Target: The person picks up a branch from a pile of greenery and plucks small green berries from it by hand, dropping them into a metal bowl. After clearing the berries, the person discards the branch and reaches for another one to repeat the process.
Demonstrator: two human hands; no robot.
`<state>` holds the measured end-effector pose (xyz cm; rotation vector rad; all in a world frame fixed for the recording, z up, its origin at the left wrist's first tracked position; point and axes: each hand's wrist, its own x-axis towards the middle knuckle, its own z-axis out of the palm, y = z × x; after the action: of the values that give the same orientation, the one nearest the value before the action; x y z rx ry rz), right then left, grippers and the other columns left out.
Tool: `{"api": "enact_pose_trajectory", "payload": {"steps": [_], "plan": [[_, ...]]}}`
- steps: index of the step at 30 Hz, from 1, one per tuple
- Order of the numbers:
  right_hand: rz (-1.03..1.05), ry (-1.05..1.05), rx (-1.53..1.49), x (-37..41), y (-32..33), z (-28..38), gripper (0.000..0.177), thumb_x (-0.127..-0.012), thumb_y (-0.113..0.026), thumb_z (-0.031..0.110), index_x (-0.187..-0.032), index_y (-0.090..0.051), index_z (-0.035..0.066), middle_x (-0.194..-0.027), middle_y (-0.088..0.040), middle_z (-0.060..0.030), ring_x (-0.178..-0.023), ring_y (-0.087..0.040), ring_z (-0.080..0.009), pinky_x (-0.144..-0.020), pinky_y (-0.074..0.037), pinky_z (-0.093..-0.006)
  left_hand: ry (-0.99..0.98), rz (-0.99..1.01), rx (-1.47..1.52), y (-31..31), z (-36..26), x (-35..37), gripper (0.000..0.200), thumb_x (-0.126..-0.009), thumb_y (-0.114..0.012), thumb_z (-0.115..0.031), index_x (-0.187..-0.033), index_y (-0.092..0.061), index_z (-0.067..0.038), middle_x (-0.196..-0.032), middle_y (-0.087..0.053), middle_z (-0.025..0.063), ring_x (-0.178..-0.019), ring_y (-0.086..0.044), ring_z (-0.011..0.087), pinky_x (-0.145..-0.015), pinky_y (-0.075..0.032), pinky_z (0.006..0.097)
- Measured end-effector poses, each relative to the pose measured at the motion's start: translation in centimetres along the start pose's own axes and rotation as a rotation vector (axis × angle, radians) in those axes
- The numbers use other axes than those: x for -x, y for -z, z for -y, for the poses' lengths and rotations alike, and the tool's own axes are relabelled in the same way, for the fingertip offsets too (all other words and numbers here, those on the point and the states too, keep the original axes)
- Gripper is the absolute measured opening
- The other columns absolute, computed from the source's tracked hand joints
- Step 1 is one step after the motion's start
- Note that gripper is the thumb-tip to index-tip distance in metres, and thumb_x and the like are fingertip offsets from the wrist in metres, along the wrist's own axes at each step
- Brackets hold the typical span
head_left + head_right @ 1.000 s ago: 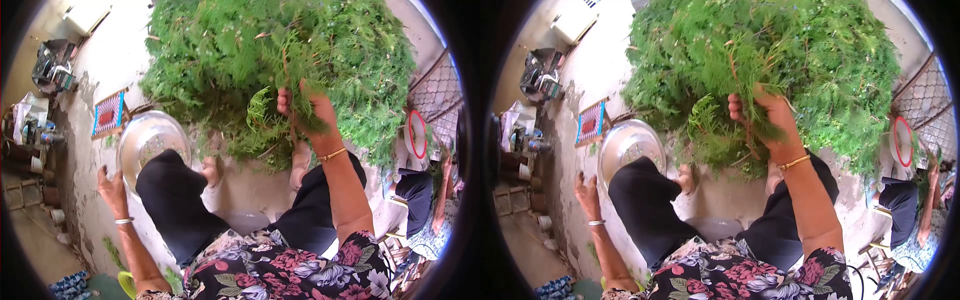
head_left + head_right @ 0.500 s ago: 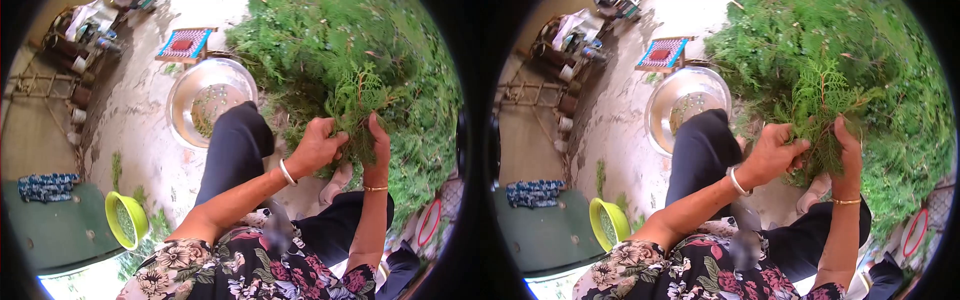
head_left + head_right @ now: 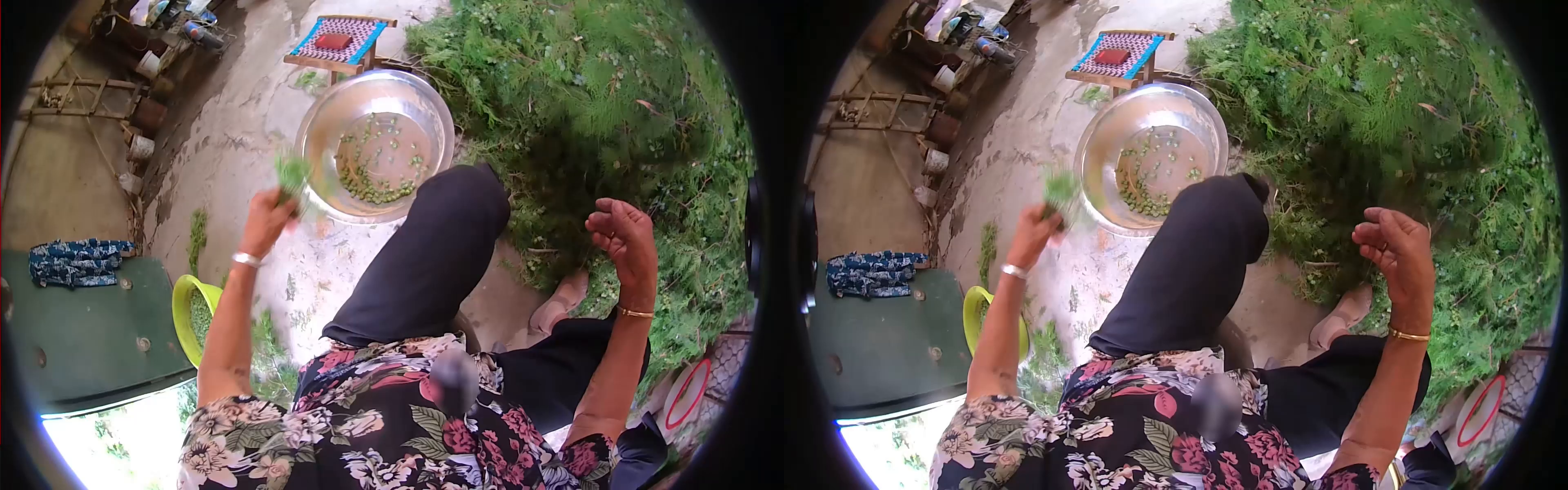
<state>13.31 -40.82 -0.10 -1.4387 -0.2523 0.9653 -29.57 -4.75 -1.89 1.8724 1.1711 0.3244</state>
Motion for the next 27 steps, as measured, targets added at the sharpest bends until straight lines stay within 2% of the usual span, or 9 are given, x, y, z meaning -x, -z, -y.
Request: {"api": "enact_pose_trajectory", "payload": {"steps": [4,5,7,8,10,14,19,21,27], "plan": [[-0.107,-0.034,0.168,1.2,-1.3,1.1,0.033,-0.087,-0.062,0.027,-0.103,-0.062,-0.002,-0.084,-0.067,-0.0113,-0.075,-0.065,-0.0162,-0.065,-0.051,-0.0251,0.760,0.342,-0.191,9.0,11.8,6.3,0.016,-0.074,-0.062,0.000,-0.086,-0.054,0.007,-0.066,-0.059,0.0166,-0.050,-0.058,0.0237,-0.039,-0.047,0.0343],[-0.106,-0.027,0.148,1.2,-0.7,1.0,0.032,-0.087,-0.062,0.027,-0.103,-0.062,-0.002,-0.084,-0.067,-0.0112,-0.076,-0.065,-0.0161,-0.066,-0.050,-0.0253,0.450,0.491,-0.851,10.2,15.2,8.1,0.029,-0.069,-0.067,0.002,-0.096,-0.056,0.006,-0.067,-0.058,0.0156,-0.049,-0.058,0.0236,-0.042,-0.048,0.0340],[-0.152,-0.031,0.118,1.2,0.5,0.7,0.032,-0.087,-0.063,0.027,-0.102,-0.063,-0.001,-0.084,-0.067,-0.0112,-0.076,-0.065,-0.0160,-0.066,-0.050,-0.0255,-0.237,0.553,-1.274,11.5,15.7,9.8,0.038,-0.067,-0.071,0.001,-0.103,-0.058,0.004,-0.068,-0.057,0.0125,-0.053,-0.056,0.0173,-0.049,-0.049,0.0295],[-0.167,-0.003,0.119,1.3,0.9,0.7,0.033,-0.087,-0.063,0.027,-0.102,-0.063,-0.002,-0.084,-0.067,-0.0113,-0.076,-0.065,-0.0162,-0.067,-0.050,-0.0258,-0.275,0.590,-1.272,10.3,13.8,7.9,0.038,-0.067,-0.071,0.001,-0.103,-0.058,0.004,-0.068,-0.057,0.0125,-0.053,-0.056,0.0173,-0.049,-0.049,0.0295],[-0.210,0.012,0.124,1.4,1.9,0.8,0.033,-0.087,-0.063,0.028,-0.101,-0.062,-0.003,-0.084,-0.068,-0.0115,-0.076,-0.065,-0.0164,-0.068,-0.050,-0.0260,0.381,0.286,-0.865,6.3,8.0,3.8,0.052,-0.064,-0.079,-0.012,-0.110,-0.059,0.001,-0.090,-0.064,0.0217,-0.081,-0.064,0.0311,-0.070,-0.049,0.0385],[-0.227,0.117,0.073,1.5,3.5,1.3,0.035,-0.087,-0.064,0.030,-0.098,-0.062,-0.004,-0.083,-0.068,-0.0122,-0.076,-0.065,-0.0166,-0.069,-0.051,-0.0271,-0.538,0.034,-0.736,-2.9,-5.4,-4.0,0.035,-0.078,-0.067,-0.004,-0.111,-0.058,-0.003,-0.085,-0.062,0.0164,-0.071,-0.058,0.0304,-0.066,-0.046,0.0402],[-0.320,0.209,-0.001,2.1,4.5,2.2,0.030,-0.087,-0.065,0.027,-0.094,-0.064,-0.002,-0.080,-0.068,-0.0109,-0.072,-0.064,-0.0162,-0.069,-0.051,-0.0267,-0.791,0.292,-0.592,-18.4,-21.3,-8.3,0.038,-0.078,-0.065,-0.007,-0.115,-0.058,0.002,-0.101,-0.065,0.0191,-0.092,-0.064,0.0278,-0.079,-0.049,0.0341],[-0.341,0.211,-0.022,2.3,4.7,2.6,0.029,-0.087,-0.065,0.026,-0.094,-0.064,-0.002,-0.080,-0.068,-0.0108,-0.072,-0.064,-0.0160,-0.068,-0.051,-0.0265,-0.948,0.370,-0.597,-24.7,-21.9,-10.0,0.036,-0.077,-0.068,-0.009,-0.111,-0.060,0.002,-0.097,-0.066,0.0200,-0.087,-0.066,0.0285,-0.076,-0.051,0.0355],[-0.318,0.196,-0.036,2.9,4.9,3.5,0.030,-0.092,-0.057,0.022,-0.106,-0.059,-0.005,-0.084,-0.067,-0.0104,-0.076,-0.064,-0.0143,-0.068,-0.050,-0.0239,-0.624,0.608,-0.462,-43.2,-8.3,-14.4,0.046,-0.070,-0.075,-0.020,-0.110,-0.062,-0.001,-0.100,-0.065,0.0217,-0.094,-0.062,0.0350,-0.087,-0.049,0.0388]]}}
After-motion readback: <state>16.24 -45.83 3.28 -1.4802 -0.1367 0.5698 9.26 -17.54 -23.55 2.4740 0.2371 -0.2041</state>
